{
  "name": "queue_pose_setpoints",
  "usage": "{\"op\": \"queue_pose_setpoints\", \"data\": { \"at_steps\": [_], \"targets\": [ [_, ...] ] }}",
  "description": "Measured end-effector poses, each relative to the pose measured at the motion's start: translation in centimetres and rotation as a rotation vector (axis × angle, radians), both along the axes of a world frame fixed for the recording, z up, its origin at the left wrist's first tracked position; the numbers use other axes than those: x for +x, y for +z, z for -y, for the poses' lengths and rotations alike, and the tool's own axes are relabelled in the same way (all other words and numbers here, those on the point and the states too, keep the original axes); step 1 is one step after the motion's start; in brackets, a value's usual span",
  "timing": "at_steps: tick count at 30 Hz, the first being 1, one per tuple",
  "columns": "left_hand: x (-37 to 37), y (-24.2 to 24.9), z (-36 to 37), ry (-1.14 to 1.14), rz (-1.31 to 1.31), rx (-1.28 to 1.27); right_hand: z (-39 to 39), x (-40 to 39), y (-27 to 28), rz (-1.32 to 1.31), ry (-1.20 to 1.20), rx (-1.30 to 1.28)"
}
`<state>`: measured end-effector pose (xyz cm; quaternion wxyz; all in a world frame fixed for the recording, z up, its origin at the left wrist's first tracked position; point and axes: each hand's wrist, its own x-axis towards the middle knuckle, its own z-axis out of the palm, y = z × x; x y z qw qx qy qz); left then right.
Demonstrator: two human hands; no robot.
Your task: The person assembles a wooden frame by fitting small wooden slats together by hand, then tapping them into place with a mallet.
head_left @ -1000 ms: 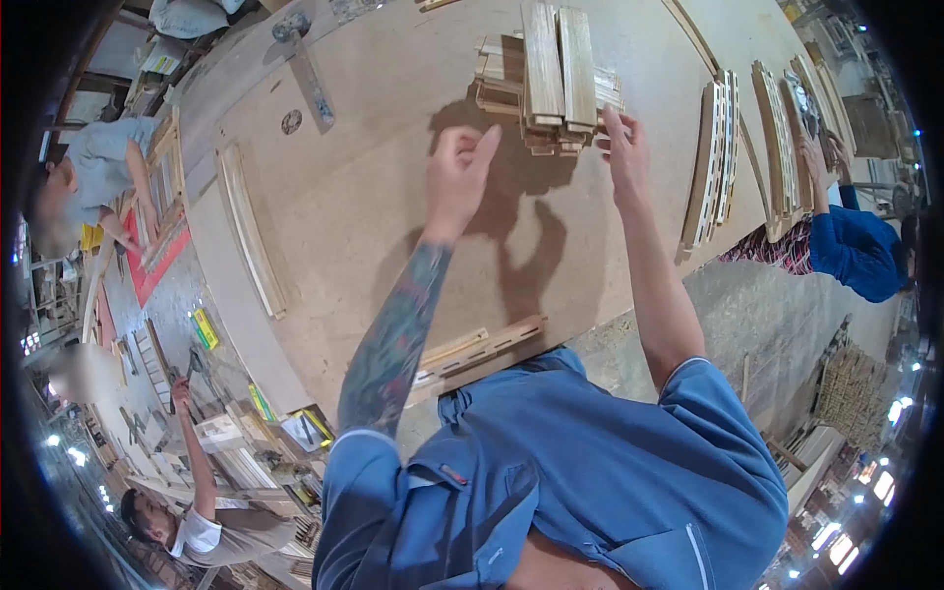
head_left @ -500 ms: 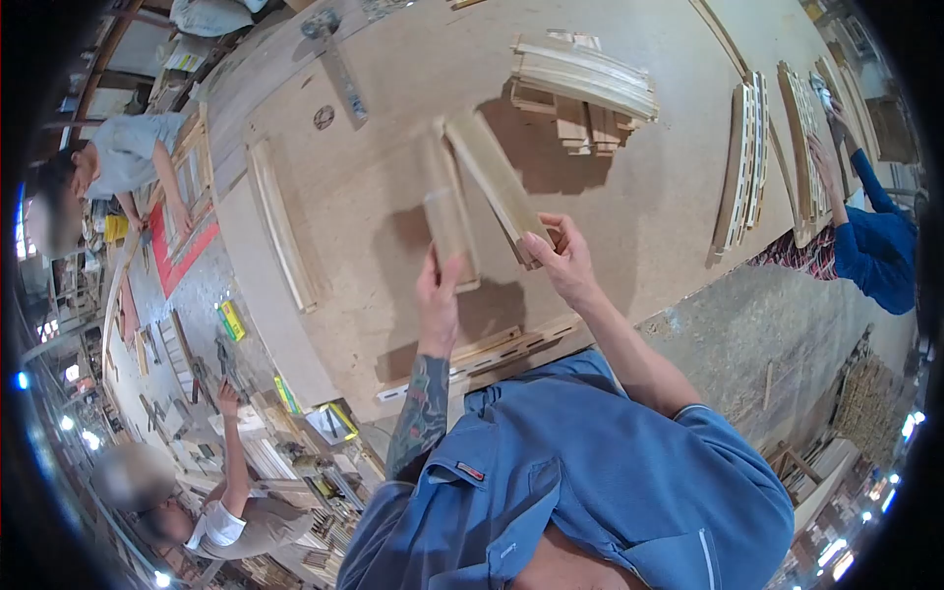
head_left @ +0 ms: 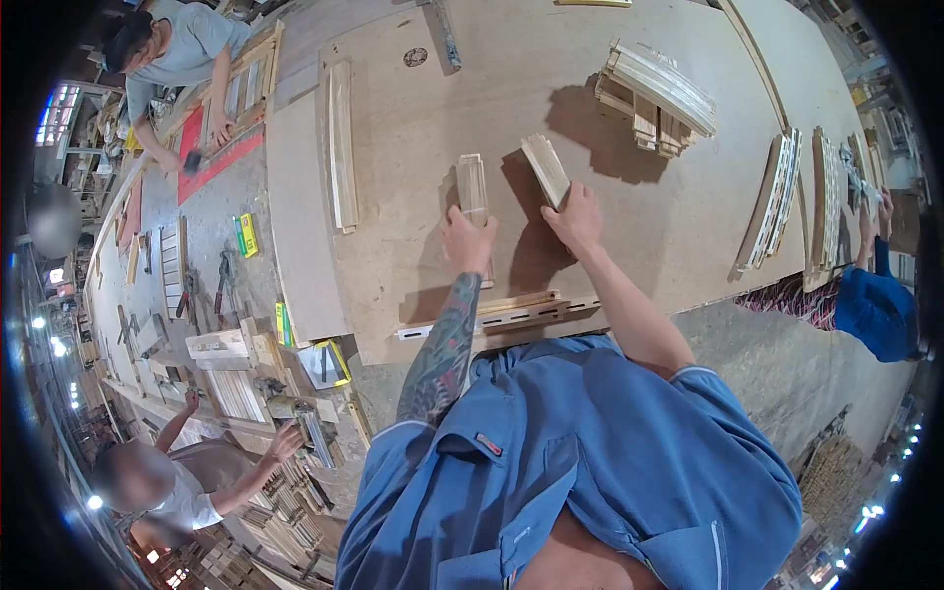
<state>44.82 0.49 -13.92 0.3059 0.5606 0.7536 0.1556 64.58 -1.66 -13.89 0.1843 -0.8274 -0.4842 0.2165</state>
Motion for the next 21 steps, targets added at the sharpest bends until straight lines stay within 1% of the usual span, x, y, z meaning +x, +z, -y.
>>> {"op": "queue_pose_setpoints", "data": {
  "at_steps": [1,2,3,4,5,6,7,8,9,10,12,13,14,16,17,19,20,21],
  "targets": [
    [0.7,-0.8,-0.5,0.005,0.027,-0.009,-0.5,-0.7,-0.6,-0.012,-0.001,-0.061],
    [1.3,-1.7,-0.5,0.006,0.053,-0.020,-0.5,-1.7,-0.4,-0.013,-0.006,-0.060],
    [2.2,-2.1,-0.1,0.028,0.067,0.118,-0.7,-2.6,-0.1,-0.090,0.005,-0.074],
    [2.0,-2.4,0.0,0.023,0.069,0.113,-0.6,-3.0,0.2,-0.168,0.018,-0.092],
    [1.6,-2.5,0.0,0.071,0.148,0.119,-0.7,-2.8,0.6,-0.261,0.066,-0.158],
    [1.1,-2.6,-0.2,0.120,0.228,0.128,-0.7,-2.2,1.1,-0.261,0.064,-0.160],
    [0.0,-2.6,-0.3,0.122,0.223,0.121,-0.3,-1.5,1.6,-0.320,0.017,-0.143],
    [-1.2,-2.7,-0.7,0.137,0.126,0.185,-0.2,-0.5,1.6,-0.377,-0.026,-0.122],
    [-2.5,-2.8,-0.5,0.153,0.024,0.241,-0.1,0.5,0.6,-0.336,-0.052,-0.061],
    [-3.1,-2.9,-0.2,0.167,-0.078,0.297,0.2,0.6,-0.5,-0.341,-0.046,-0.071],
    [-2.3,-3.1,-0.2,0.165,-0.057,0.278,0.2,0.7,-1.3,-0.100,-0.138,0.058],
    [-1.7,-3.2,-0.3,0.155,-0.030,0.262,0.2,0.0,-1.9,-0.119,-0.125,0.024],
    [-1.1,-3.3,-0.1,0.155,-0.032,0.260,0.1,-1.1,-0.7,-0.144,-0.107,-0.081],
    [0.1,-3.5,0.1,0.163,-0.011,0.229,0.5,-1.9,-1.5,-0.140,-0.155,0.056],
    [-0.4,-3.1,0.2,0.162,-0.014,0.223,0.6,-1.0,-1.2,-0.142,-0.156,0.051],
    [-2.7,-1.4,0.1,0.258,0.115,0.159,0.6,2.1,-0.5,-0.244,-0.145,-0.051],
    [-3.4,-1.4,0.1,0.264,0.106,0.156,0.8,3.2,-1.0,-0.252,-0.140,-0.056],
    [-4.2,-1.6,0.2,0.263,0.032,0.233,1.1,4.0,-1.6,-0.116,-0.201,-0.016]
  ]
}}
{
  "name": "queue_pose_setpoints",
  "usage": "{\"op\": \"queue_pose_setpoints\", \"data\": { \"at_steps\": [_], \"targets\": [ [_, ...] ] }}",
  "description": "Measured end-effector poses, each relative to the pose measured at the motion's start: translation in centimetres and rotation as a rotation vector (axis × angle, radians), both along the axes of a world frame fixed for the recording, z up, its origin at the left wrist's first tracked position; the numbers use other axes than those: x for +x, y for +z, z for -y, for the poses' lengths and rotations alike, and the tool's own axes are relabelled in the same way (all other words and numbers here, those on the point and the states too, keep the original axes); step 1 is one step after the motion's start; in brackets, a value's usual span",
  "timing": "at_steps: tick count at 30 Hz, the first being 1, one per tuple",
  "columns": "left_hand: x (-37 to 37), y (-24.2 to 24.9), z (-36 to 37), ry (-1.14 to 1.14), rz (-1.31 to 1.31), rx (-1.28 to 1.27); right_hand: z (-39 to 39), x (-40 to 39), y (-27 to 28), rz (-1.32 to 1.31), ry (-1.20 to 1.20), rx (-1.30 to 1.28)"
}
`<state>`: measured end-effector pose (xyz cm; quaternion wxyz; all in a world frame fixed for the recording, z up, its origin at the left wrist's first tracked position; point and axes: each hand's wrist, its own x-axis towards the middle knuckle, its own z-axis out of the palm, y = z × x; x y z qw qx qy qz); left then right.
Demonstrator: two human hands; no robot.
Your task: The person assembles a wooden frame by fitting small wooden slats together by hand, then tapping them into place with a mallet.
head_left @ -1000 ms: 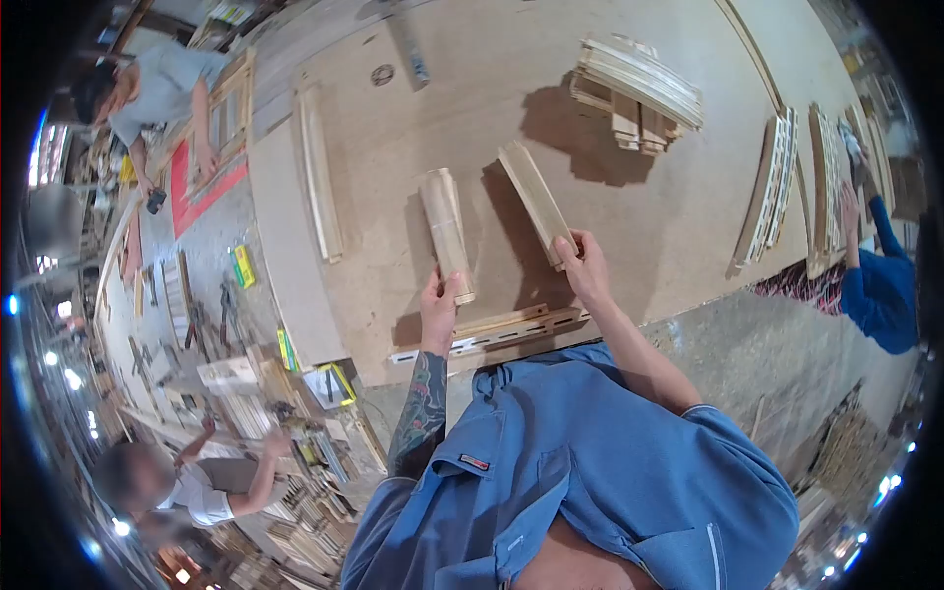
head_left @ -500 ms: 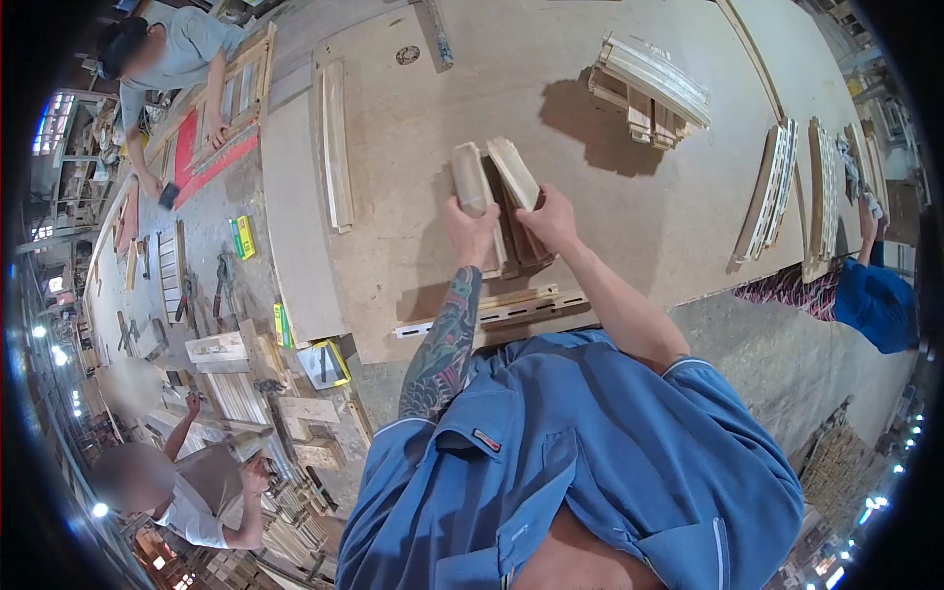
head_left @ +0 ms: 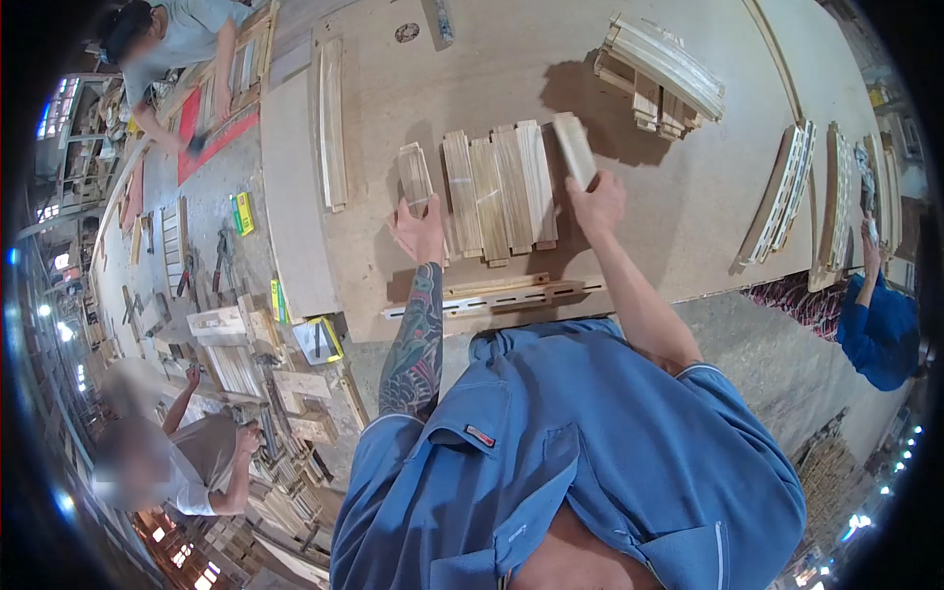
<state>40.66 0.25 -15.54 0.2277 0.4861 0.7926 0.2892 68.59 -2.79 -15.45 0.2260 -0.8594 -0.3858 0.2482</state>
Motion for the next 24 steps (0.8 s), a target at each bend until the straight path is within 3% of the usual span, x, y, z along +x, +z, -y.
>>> {"op": "queue_pose_setpoints", "data": {
  "at_steps": [2,4,6,8,10,11,13,15,17,19,20,23,24],
  "targets": [
    [-0.3,-1.0,0.8,0.019,-0.096,0.057,0.6,-0.1,0.0,0.163,-0.018,0.011],
    [0.9,-2.3,0.6,-0.082,-0.161,0.055,0.1,-1.3,1.7,0.078,0.023,-0.003],
    [-0.2,-2.0,0.8,-0.018,-0.116,0.023,0.4,-1.2,2.7,-0.086,-0.013,-0.035],
    [-2.3,-1.8,0.6,0.049,-0.071,0.005,0.9,1.0,1.9,0.000,-0.009,-0.002],
    [-4.7,-2.6,1.2,0.040,-0.454,0.079,1.6,2.6,1.4,0.119,-0.042,0.084],
    [-4.8,-2.5,1.2,0.046,-0.462,0.077,1.8,2.5,1.2,0.111,-0.036,0.083],
    [-4.3,-2.5,0.3,-0.096,-0.218,-0.015,2.1,2.3,0.9,-0.030,0.178,0.027],
    [-4.3,-2.7,-0.7,-0.085,-0.234,-0.055,2.3,2.4,0.0,0.034,0.204,0.123],
    [-4.8,-1.9,-0.9,-0.064,-0.246,-0.095,1.7,4.4,-1.5,-0.182,0.227,0.129],
    [-6.0,0.6,-0.8,-0.154,0.112,-0.152,1.7,5.6,-0.8,-0.233,0.245,0.133],
    [-7.1,0.2,-1.0,-0.147,0.111,-0.152,2.1,5.5,-0.2,-0.286,0.253,0.123],
    [-9.5,-0.7,0.0,-0.163,0.308,-0.174,3.3,0.8,2.6,-0.228,0.310,0.218],
    [-9.0,1.4,0.7,-0.156,0.428,-0.183,3.6,-2.0,4.4,-0.415,0.369,0.188]
  ]
}}
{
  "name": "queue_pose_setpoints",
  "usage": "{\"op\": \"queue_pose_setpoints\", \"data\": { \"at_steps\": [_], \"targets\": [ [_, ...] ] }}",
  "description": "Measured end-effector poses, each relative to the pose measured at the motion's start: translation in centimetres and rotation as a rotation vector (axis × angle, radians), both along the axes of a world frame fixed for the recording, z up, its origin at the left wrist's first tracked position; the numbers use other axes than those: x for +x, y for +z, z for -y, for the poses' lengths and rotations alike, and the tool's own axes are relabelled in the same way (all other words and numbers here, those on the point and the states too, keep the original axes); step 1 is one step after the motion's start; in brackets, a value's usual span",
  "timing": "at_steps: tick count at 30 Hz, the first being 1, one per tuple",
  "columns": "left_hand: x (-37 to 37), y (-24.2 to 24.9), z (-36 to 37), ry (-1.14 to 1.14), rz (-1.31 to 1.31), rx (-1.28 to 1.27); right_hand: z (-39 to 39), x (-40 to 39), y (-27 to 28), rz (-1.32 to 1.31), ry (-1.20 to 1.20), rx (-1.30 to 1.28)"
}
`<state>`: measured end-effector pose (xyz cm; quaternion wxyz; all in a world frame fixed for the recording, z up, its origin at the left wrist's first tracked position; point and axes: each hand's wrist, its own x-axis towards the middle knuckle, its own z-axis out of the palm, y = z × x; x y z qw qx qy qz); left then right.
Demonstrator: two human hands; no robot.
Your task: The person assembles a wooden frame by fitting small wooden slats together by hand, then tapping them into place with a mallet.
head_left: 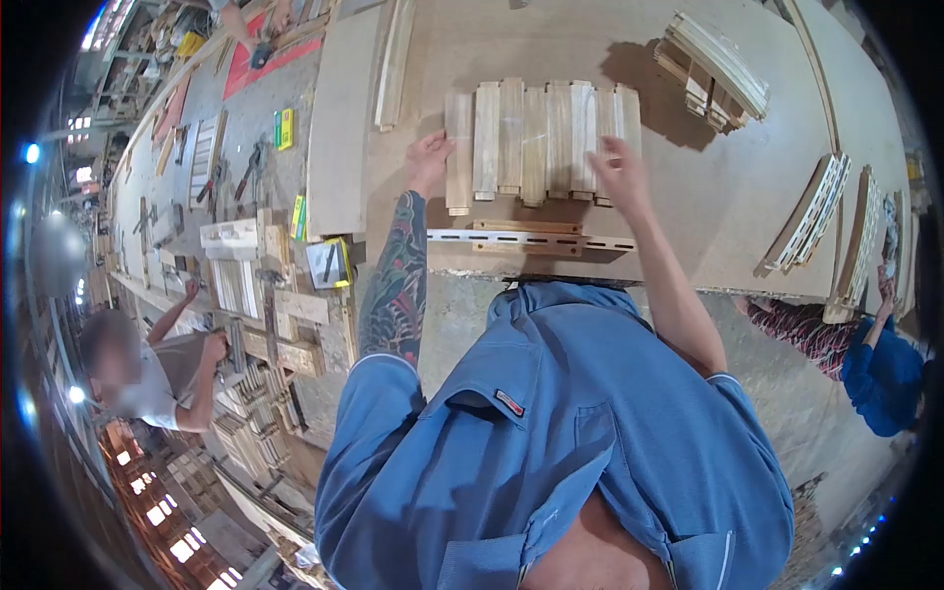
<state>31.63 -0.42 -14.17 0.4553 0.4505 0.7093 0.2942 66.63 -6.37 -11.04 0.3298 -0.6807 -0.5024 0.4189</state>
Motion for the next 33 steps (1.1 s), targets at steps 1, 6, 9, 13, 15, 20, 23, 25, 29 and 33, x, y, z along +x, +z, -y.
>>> {"op": "queue_pose_setpoints", "data": {
  "at_steps": [1,6,9,13,15,20,23,25,29,33],
  "targets": [
    [0.5,2.3,0.5,0.014,0.118,-0.016,0.4,-2.9,0.9,-0.149,0.100,-0.011],
    [-0.5,11.3,6.2,-0.213,0.304,0.091,1.4,-15.1,2.7,-0.557,0.589,-0.154],
    [-4.7,13.2,8.5,-0.190,0.299,0.216,2.3,-19.4,2.2,-0.625,0.700,-0.202],
    [-9.8,16.1,9.8,-0.085,0.135,0.498,2.9,-22.3,0.4,-0.397,0.640,-0.075],
    [-9.6,18.3,9.6,-0.110,0.143,0.580,3.4,-23.1,0.9,-0.287,0.638,-0.057],
    [-5.6,22.4,7.8,-0.299,0.105,0.712,5.1,-24.9,0.7,-0.219,0.589,0.212],
    [-3.6,23.2,7.5,-0.429,-0.132,0.675,5.0,-25.5,3.1,0.208,0.674,0.112],
    [-2.9,22.2,6.9,-0.550,-0.390,0.661,5.6,-25.3,1.3,0.047,0.655,0.205],
    [-2.0,21.5,7.6,-0.629,-0.582,0.476,6.6,-24.9,-2.8,-0.339,0.592,0.405],
    [-2.8,21.7,9.5,-0.592,-0.582,0.383,7.3,-25.0,-1.2,-0.145,0.577,0.471]
  ]
}}
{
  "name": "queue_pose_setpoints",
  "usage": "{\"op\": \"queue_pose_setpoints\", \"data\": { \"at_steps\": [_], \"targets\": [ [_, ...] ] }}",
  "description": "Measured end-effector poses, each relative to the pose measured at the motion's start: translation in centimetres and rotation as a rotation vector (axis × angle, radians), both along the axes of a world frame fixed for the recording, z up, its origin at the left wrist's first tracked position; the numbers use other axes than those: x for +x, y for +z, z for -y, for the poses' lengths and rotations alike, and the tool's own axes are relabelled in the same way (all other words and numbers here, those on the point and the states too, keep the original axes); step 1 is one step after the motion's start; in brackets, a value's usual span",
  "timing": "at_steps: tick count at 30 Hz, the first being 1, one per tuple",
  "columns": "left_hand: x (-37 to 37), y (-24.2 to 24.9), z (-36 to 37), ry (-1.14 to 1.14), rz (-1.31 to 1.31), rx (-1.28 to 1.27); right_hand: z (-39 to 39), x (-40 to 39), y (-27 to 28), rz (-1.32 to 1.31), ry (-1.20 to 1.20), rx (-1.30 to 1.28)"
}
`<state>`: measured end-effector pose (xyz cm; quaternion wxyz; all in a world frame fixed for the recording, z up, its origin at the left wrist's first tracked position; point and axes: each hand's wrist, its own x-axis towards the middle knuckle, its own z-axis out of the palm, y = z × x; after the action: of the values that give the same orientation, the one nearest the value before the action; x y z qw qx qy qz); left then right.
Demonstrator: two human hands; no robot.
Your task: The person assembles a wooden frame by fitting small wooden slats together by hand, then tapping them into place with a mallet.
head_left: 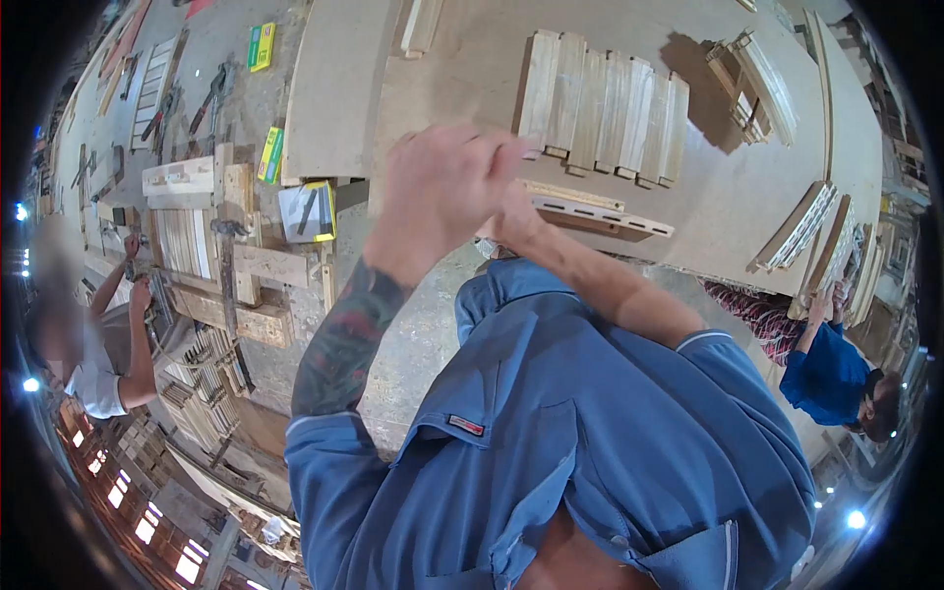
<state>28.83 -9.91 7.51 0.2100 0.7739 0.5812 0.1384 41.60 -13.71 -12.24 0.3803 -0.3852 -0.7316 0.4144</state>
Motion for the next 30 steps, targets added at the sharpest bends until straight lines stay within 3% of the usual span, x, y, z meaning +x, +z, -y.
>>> {"op": "queue_pose_setpoints", "data": {
  "at_steps": [1,2,4,5,6,8,9,11,12,14,16,17,18,19,20,22,24,26,27,28,30],
  "targets": [
    [-0.3,-0.2,0.1,0.034,-0.005,0.013,-0.2,0.2,1.4,0.267,0.024,0.133],
    [-0.3,-0.3,0.1,0.023,-0.015,0.027,-0.7,0.5,1.8,0.257,0.011,0.145],
    [-0.3,-0.5,0.4,0.008,0.008,0.064,-1.3,1.2,1.6,0.478,0.231,0.036],
    [-0.2,-0.3,0.1,-0.006,-0.002,0.081,-2.3,2.4,1.1,0.337,0.292,0.000],
    [-0.1,-0.2,0.2,0.007,-0.030,0.069,-3.6,3.8,1.2,0.331,0.278,0.007],
    [0.0,0.1,-0.1,0.024,-0.058,0.064,-7.2,5.9,1.2,0.669,0.049,0.131],
    [0.1,0.1,-0.1,0.025,-0.077,0.067,-8.5,5.6,0.0,0.668,0.050,0.133],
    [0.4,0.1,0.3,0.030,-0.101,0.064,-9.6,3.7,-3.5,0.913,-0.310,0.109],
    [0.5,0.4,0.5,0.016,-0.160,0.117,-8.9,2.9,-4.4,0.913,-0.312,0.092],
    [0.9,1.1,0.1,0.003,-0.221,0.189,-8.7,1.1,-4.9,0.853,-0.088,0.230],
    [1.4,1.8,0.3,0.027,-0.064,0.318,-8.3,0.3,-4.3,0.750,-0.153,0.189],
    [1.5,1.6,0.1,0.037,-0.067,0.319,-9.0,0.3,-3.5,0.698,-0.207,-0.027],
    [1.6,1.2,-0.4,0.064,0.122,0.300,-9.4,0.2,-2.7,0.641,-0.261,-0.245],
    [1.7,0.9,-0.7,0.087,0.313,0.281,-9.4,0.2,-1.8,0.883,-0.288,-0.208],
    [1.9,0.4,-0.9,0.091,0.313,0.284,-9.8,0.8,-1.0,0.883,-0.285,-0.203],
    [2.0,-0.5,-1.0,0.226,0.529,0.095,-10.8,3.2,-0.4,0.708,-0.146,-0.543],
    [2.0,-0.5,-0.5,0.237,0.541,0.099,-9.5,4.3,-0.5,0.575,-0.182,-0.481],
    [1.8,-0.6,-0.3,0.253,0.558,0.100,-6.3,5.2,2.4,0.003,-0.330,-0.492],
    [1.7,-0.6,-0.2,0.254,0.560,0.120,-5.1,5.7,2.7,-0.171,-0.259,-0.492],
    [1.6,-0.7,-0.1,0.254,0.562,0.140,-4.3,6.0,2.6,-0.164,-0.261,-0.496],
    [1.6,-0.9,-0.1,0.244,0.551,0.165,-2.8,6.3,2.3,-0.135,-0.015,-0.536]
  ]
}}
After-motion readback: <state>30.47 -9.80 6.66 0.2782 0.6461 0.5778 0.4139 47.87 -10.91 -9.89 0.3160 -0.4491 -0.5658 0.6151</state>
